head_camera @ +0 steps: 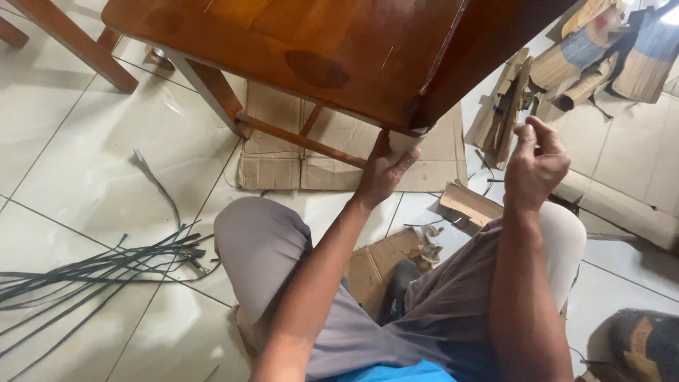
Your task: Wrapping a wooden chair leg with cardboard and securing it with plastic straps
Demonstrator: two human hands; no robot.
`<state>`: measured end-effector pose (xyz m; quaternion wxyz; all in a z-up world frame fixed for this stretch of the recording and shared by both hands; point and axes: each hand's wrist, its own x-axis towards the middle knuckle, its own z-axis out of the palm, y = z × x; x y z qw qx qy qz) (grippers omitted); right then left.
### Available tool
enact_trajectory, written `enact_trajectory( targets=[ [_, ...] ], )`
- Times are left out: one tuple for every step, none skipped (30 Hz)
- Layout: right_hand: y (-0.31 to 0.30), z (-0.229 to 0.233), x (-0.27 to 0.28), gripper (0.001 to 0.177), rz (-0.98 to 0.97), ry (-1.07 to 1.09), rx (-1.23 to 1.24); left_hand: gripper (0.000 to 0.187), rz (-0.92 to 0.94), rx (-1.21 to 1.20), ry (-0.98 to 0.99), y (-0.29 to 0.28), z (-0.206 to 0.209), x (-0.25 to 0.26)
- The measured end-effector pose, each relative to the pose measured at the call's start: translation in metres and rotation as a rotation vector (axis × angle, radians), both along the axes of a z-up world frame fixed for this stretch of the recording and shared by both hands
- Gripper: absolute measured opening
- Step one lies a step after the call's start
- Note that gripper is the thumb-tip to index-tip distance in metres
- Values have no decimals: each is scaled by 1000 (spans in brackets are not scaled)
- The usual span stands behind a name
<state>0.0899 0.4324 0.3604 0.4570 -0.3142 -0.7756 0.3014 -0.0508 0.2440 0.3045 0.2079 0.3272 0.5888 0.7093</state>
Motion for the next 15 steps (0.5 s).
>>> enact_trajectory(
  targets=[
    [-16,4,-5,18,1,0,1,71,1,1,0,3,-7,0],
    [-32,8,-8,21,127,-19,-25,65,60,26,17,6,-13,0],
    [-47,13,-12,26,252,-38,-51,60,118,52,34,10,-19,1],
    [-59,14,-16,26,250,-36,-52,60,116,51,36,9,-19,1],
    [-71,15,-21,37,361,-116,-77,55,100,81,44,8,-19,0],
    [-84,16,-26,50,476,-195,-102,51,87,110,53,6,-19,-1],
    [-84,3,-31,50,477,-192,-103,51,87,108,57,8,-21,-2],
    [-85,-9,-37,49,542,-124,-244,48,98,63,142,10,-23,-3],
    [-85,-21,-43,48,605,-56,-384,45,108,18,228,11,-24,-5],
    [-84,-19,-45,48,606,-56,-383,45,109,19,229,8,-25,-7],
    [-84,-17,-47,60,690,-15,-485,46,50,59,160,5,-25,-10],
    [-82,-14,-49,74,769,27,-586,47,-14,101,91,3,-25,-12],
    [-81,-17,-51,74,766,28,-584,47,-17,103,91,1,-24,-13],
    [-79,-19,-54,80,788,-1,-558,45,-34,127,53,-1,-23,-14],
    [-78,-22,-57,87,809,-31,-532,43,-50,151,15,-3,-22,-15]
  ],
)
